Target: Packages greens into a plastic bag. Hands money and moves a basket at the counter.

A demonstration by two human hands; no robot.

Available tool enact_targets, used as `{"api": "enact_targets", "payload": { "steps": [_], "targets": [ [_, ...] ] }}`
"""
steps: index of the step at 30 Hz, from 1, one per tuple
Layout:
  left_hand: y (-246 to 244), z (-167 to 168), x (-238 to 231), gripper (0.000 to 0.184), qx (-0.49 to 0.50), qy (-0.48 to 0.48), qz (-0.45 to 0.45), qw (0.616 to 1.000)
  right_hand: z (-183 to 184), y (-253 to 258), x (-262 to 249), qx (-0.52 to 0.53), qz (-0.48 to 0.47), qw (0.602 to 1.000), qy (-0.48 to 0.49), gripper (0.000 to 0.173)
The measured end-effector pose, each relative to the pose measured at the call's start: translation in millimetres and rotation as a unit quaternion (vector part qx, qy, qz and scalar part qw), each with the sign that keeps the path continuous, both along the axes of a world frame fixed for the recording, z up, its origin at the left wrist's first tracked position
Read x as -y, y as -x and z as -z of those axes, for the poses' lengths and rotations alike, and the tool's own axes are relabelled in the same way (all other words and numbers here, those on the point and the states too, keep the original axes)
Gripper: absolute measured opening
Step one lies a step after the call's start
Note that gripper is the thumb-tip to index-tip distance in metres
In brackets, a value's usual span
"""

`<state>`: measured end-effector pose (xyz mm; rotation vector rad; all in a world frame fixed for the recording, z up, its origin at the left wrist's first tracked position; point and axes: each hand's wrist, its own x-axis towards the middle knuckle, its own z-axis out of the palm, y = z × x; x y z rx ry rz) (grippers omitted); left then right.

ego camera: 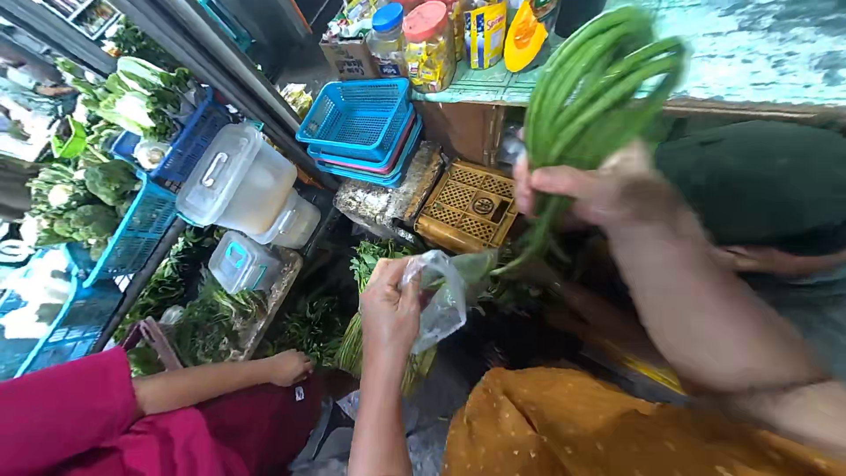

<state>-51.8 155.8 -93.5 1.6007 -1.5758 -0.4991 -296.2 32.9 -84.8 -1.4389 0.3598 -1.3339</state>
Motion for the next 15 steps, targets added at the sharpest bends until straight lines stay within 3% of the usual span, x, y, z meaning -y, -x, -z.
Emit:
{"api": "enact_targets", "payload": {
  "steps": [2, 3, 6, 8, 11, 15],
  "targets": [
    [-0.5, 6.3, 11.2, 0.020, -0.003, -0.033, -0.017, 0.999, -25.6, 16.5, -34.4, -0.087, -0.065, 0.994, -0.022, 0.033],
    [-0.7, 9.1, 16.1, 0.020, -0.009, -0.055, -0.025, 0.998, -26.5, 17.2, -51.9, -0.127, -0.121, 0.981, -0.088, 0.028],
    [-1.2, 21.6, 25.9, 0.020, -0.047, -0.108, -0.039, 0.992, 9.9, -0.4, -84.7, -0.226, -0.321, 0.867, -0.308, 0.022],
    [0.0, 31.4, 25.8, 0.019, -0.060, -0.133, -0.034, 0.989, 49.4, -19.9, -95.0, -0.230, -0.390, 0.805, -0.383, 0.013],
    [6.3, 44.3, 17.2, 0.020, -0.029, -0.139, -0.015, 0.990, 83.6, -45.2, -106.0, -0.189, -0.405, 0.759, -0.473, 0.016],
    [15.6, 55.8, -8.8, 0.021, 0.029, -0.100, -0.007, 0.995, 111.3, -59.9, -106.1, -0.125, -0.284, 0.749, -0.586, 0.013]
  ]
}}
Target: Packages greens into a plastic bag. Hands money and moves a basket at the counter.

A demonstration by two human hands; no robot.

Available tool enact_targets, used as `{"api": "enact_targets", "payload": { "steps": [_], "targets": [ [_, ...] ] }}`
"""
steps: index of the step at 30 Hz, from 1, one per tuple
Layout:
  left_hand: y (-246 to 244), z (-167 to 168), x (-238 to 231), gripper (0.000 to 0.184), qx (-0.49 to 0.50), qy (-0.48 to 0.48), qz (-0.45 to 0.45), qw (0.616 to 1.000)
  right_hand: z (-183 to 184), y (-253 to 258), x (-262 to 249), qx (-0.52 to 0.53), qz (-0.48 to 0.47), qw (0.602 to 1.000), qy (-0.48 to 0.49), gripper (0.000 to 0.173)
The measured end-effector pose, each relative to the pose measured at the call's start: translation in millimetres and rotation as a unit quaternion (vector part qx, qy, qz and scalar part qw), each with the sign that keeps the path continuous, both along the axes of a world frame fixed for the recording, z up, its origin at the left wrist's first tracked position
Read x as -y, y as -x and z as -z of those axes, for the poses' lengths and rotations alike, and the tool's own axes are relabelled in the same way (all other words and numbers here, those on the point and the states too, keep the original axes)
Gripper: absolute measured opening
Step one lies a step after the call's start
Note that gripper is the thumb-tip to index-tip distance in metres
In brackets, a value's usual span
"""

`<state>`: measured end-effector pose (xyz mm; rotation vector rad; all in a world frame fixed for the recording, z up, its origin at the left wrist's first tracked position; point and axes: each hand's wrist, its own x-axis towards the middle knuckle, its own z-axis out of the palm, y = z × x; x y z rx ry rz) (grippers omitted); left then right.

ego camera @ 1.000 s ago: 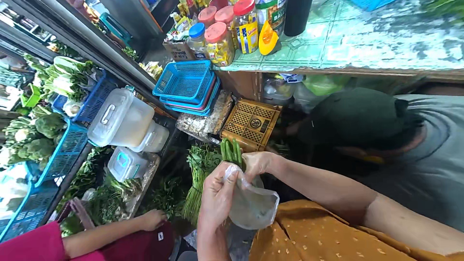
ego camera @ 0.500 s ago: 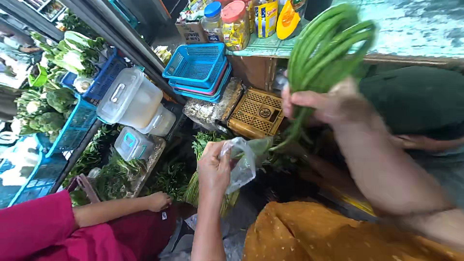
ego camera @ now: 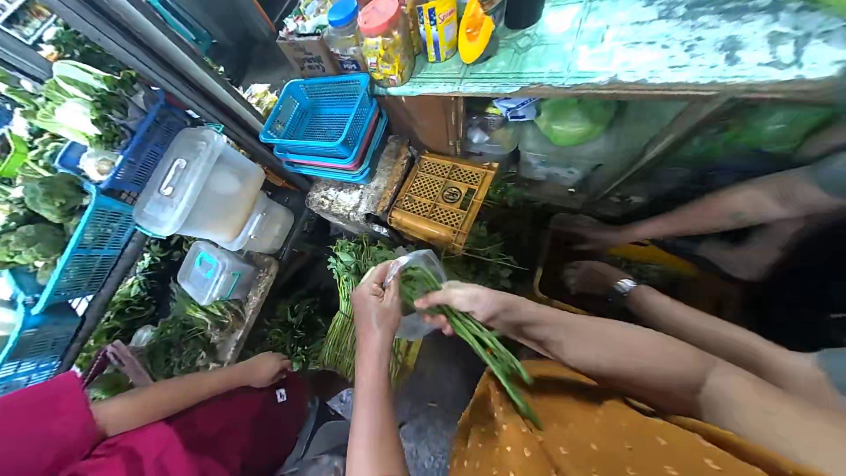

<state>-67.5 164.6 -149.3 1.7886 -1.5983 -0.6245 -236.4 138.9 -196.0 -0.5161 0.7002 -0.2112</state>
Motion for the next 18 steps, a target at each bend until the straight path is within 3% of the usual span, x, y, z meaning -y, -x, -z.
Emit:
{"api": "enact_targets", "payload": {
  "steps": [2, 5, 9, 12, 15, 18],
  "targets": [
    [8.9, 6.5, -14.5, 0.022, -0.004, 0.006, 0.025, 1.000, 8.1, -3.5, 6.0, -0.031, 0.067, 0.997, -0.034, 0.013],
    [29.9, 27.8, -33.5, 0.022, -0.050, 0.013, 0.069, 0.996, 12.2, -15.4, 5.4, -0.141, 0.135, 0.981, 0.008, 0.012],
    [48.2, 38.6, -50.8, 0.019, -0.075, 0.048, 0.061, 0.994, 76.2, -19.5, 15.0, -0.163, 0.178, 0.970, 0.029, 0.035],
    [60.6, 47.8, -62.4, 0.019, -0.130, 0.020, 0.036, 0.991, 49.5, -5.4, 8.7, -0.290, 0.009, 0.935, 0.204, 0.044],
    [70.5, 58.5, -67.7, 0.020, -0.216, -0.015, -0.045, 0.975, 68.7, -17.5, 5.2, -0.354, -0.125, 0.821, 0.431, 0.046],
    [61.7, 61.0, -64.2, 0.025, -0.315, -0.020, -0.150, 0.937, 85.9, -23.6, 14.3, -0.395, -0.232, 0.760, 0.461, 0.050]
  ]
}}
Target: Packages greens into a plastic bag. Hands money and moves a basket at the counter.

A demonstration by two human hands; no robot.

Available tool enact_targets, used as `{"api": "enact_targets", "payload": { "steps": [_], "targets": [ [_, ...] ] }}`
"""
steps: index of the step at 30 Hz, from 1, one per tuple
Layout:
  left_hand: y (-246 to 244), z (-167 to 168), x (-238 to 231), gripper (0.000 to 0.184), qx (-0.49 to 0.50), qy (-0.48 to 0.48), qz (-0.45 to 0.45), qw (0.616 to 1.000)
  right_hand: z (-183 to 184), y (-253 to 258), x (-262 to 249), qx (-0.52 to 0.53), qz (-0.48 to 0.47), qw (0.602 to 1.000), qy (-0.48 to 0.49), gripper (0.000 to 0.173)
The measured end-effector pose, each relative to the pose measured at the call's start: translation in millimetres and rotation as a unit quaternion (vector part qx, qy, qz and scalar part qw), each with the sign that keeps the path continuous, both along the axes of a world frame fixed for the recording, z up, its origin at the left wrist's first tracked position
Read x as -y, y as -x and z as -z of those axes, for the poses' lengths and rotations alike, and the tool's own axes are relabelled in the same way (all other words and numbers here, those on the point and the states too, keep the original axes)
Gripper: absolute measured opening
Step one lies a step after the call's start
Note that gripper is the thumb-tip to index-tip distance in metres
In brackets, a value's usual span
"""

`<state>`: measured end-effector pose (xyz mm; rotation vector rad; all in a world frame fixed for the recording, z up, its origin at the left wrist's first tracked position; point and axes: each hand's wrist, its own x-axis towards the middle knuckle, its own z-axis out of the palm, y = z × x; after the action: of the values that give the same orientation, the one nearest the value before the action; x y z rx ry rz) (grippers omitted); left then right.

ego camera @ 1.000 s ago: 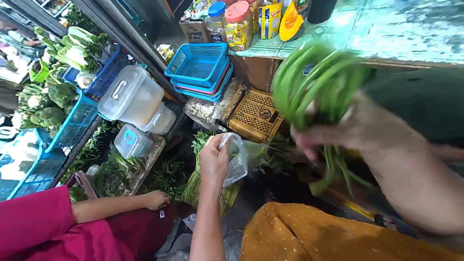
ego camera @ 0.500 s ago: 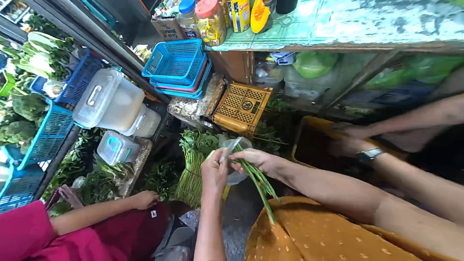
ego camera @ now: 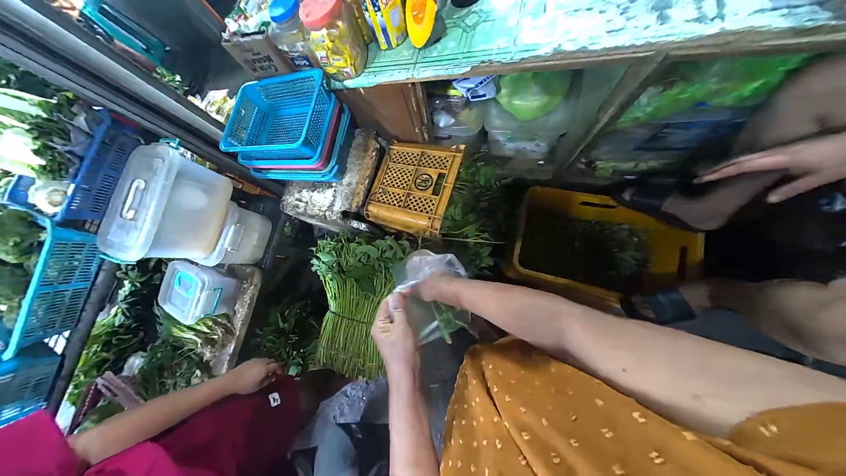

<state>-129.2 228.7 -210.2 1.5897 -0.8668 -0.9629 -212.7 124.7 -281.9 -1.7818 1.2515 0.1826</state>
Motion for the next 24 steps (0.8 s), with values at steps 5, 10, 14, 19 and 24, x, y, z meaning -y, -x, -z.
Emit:
{"api": "enact_targets", "payload": {
  "steps": [5, 10, 14, 19, 24],
  "targets": [
    [-22.7, -3.2, -2.6, 0.024, -0.003, -0.058, -0.002, 0.998, -59.9, 45.7, 13.8, -0.042, -0.161, 0.979, -0.119, 0.067],
    [-36.9, 2.0, -9.6, 0.025, -0.019, -0.102, 0.011, 0.995, -111.4, 95.3, 1.9, -0.128, -0.370, 0.920, -0.013, 0.075],
    [-51.7, -21.9, -15.8, 0.026, -0.001, -0.096, -0.002, 0.995, -107.9, 85.4, 5.3, -0.080, -0.441, 0.886, 0.121, 0.025],
    [-94.6, -67.3, -52.8, 0.022, 0.136, -0.085, 0.122, 0.980, -171.6, 33.5, 2.2, 0.161, -0.402, 0.848, 0.307, 0.024],
    [-83.2, -102.1, -86.5, 0.034, 0.289, -0.084, 0.211, 0.930, -217.8, -35.5, -13.1, 0.324, -0.361, 0.782, 0.391, 0.016]
  ]
}}
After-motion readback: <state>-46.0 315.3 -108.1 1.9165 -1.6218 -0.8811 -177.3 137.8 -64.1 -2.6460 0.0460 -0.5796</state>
